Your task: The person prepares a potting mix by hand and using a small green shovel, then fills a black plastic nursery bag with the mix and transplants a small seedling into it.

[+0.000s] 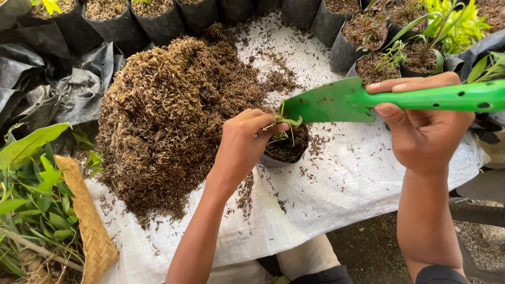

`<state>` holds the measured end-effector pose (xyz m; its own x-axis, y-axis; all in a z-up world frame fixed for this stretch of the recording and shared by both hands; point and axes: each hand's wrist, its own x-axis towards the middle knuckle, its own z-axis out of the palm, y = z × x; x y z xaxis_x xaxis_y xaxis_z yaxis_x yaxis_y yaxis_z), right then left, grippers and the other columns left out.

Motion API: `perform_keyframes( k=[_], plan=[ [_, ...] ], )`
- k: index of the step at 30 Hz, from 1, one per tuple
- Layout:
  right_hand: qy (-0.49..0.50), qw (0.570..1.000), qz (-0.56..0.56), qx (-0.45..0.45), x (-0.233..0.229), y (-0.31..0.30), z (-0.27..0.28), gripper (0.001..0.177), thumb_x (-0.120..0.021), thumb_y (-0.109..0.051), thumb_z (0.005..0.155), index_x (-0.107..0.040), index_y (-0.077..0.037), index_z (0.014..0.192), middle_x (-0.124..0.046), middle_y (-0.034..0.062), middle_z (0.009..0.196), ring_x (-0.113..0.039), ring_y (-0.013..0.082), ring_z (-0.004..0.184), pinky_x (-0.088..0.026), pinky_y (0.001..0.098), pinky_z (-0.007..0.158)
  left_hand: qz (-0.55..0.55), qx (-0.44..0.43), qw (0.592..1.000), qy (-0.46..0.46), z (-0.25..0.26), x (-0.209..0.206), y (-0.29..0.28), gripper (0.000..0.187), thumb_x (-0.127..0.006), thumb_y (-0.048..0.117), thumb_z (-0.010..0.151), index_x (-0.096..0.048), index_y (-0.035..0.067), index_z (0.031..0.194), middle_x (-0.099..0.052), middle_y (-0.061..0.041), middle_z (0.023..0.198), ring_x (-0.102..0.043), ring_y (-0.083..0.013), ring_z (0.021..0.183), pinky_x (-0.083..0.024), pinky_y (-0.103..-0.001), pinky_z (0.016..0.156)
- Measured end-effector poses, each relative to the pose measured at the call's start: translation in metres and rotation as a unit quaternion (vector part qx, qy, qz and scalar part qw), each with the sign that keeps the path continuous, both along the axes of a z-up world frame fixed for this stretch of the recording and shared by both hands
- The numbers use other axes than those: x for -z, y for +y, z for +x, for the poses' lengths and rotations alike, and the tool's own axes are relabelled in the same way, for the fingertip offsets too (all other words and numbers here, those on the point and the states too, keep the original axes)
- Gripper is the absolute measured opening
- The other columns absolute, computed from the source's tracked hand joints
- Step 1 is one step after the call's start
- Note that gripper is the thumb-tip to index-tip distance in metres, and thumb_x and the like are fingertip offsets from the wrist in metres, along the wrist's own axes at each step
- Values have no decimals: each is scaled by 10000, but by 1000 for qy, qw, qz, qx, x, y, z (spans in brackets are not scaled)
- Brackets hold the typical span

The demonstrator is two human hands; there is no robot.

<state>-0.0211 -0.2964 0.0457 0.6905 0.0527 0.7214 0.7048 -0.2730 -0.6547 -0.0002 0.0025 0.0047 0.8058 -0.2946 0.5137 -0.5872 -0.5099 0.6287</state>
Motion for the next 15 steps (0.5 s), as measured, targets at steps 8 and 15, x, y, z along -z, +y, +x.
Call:
perform_keyframes(
  k=[8,15],
  plan=[
    [21,999,-22,-18,-1,4,1,270,-715,-82,1109,-501,39,1220,-722,346,1219,-541,237,831,-462,315,744,-7,3,1000,-5,3,4,0,168,-846,203,993,-799,54,932,-760,-52,914,-650,-192,780,-486,-385,687],
    [33,990,-14,-138,14,-5,10,257,-730,-42,1065,-570,-51,1265,-734,217,1194,-818,355,1223,-738,388,1026,-2,7,1000,3,2,2,0,182,-841,212,997,-792,53,925,-748,-50,924,-656,-174,763,-490,-375,660]
  ],
)
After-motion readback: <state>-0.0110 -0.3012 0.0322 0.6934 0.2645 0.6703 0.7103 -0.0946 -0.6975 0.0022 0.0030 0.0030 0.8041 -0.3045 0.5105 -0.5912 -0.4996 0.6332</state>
